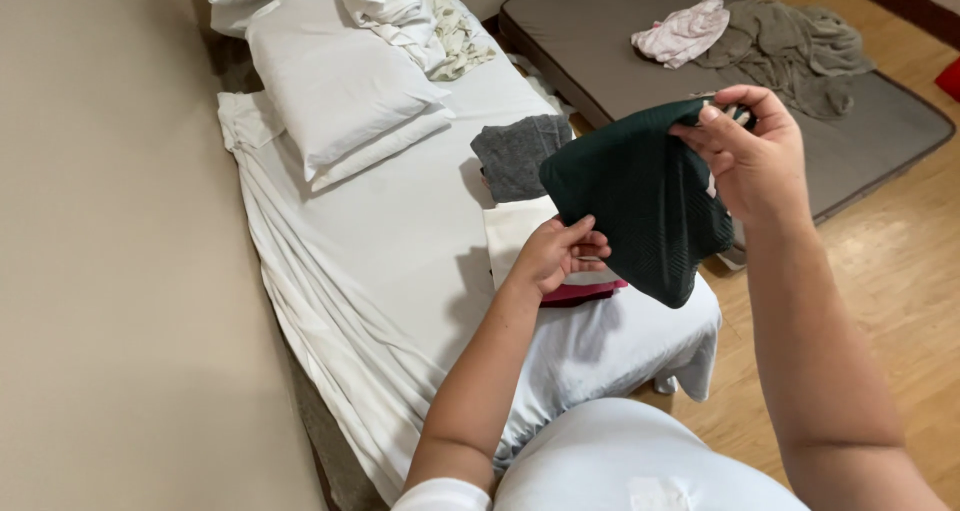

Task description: Folding a shirt and then examining a second garment on a bed.

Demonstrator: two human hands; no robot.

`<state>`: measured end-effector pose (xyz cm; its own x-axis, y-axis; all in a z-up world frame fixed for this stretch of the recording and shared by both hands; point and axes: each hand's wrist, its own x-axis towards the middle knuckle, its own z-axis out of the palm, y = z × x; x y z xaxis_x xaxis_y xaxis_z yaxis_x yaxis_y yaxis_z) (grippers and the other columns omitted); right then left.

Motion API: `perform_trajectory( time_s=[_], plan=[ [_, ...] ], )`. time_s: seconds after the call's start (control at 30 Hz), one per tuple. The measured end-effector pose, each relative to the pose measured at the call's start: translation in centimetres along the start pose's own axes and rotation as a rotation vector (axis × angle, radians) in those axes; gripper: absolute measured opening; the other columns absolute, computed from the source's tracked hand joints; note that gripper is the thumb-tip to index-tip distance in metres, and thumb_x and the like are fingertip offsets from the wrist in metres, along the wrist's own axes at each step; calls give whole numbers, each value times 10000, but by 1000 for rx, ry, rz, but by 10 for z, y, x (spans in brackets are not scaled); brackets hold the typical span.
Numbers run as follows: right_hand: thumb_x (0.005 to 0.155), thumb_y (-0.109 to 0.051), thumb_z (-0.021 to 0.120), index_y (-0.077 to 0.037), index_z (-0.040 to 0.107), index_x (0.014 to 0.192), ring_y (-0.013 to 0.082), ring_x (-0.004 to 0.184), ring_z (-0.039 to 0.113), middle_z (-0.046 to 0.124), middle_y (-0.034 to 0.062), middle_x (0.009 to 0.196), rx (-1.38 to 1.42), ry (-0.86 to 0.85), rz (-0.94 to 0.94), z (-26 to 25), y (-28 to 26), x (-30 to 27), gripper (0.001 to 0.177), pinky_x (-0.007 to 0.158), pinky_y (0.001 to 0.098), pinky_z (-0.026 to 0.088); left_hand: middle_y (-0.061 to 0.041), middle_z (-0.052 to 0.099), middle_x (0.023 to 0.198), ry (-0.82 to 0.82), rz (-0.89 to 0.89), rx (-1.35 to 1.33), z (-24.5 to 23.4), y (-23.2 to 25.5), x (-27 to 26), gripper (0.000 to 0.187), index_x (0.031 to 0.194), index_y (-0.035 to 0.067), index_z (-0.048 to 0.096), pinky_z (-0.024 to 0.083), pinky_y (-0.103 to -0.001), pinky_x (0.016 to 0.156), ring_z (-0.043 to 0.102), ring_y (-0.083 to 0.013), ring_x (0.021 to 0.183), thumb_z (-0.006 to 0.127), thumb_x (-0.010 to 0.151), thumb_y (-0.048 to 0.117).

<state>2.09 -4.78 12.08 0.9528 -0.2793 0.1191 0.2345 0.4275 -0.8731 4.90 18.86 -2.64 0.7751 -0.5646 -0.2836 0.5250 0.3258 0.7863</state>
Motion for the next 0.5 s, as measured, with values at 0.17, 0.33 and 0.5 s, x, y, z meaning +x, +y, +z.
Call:
perform_trajectory(
  time_s=[0.17, 0.33, 0.5],
  plan=[
    [994, 43, 684, -122, 520, 1285, 231, 1018, 782, 702, 126, 959, -109, -78, -93, -1, -9, -4, 373, 942, 273, 662, -126, 727, 984, 10, 321, -6, 6, 22, -10, 208, 1154, 68, 617, 634, -392, 794, 717, -219, 933, 661, 999, 200],
    [1055, 46, 653, -139, 380, 1473, 223, 990, 754, 632, 138, 1099, -370, -116, -235, 1, -7, -12, 532, 866, 221, 627, -105, 705, 1048, 94, 509, 36, 27, 56, -34, 188, 1192, 106, 585, 605, -395, 846, 678, -208, 1046, 610, 1031, 200],
    [916, 83, 654, -351, 144, 1610, 256, 973, 679, 585, 258, 1253, -590, -94, 125, 15, -28, -21, 964, 938, 480, 604, -95, 717, 1097, 118, 631, -67, 31, 56, -26, 158, 1201, 139, 609, 564, -431, 885, 665, -211, 1097, 598, 1047, 171]
  ],
)
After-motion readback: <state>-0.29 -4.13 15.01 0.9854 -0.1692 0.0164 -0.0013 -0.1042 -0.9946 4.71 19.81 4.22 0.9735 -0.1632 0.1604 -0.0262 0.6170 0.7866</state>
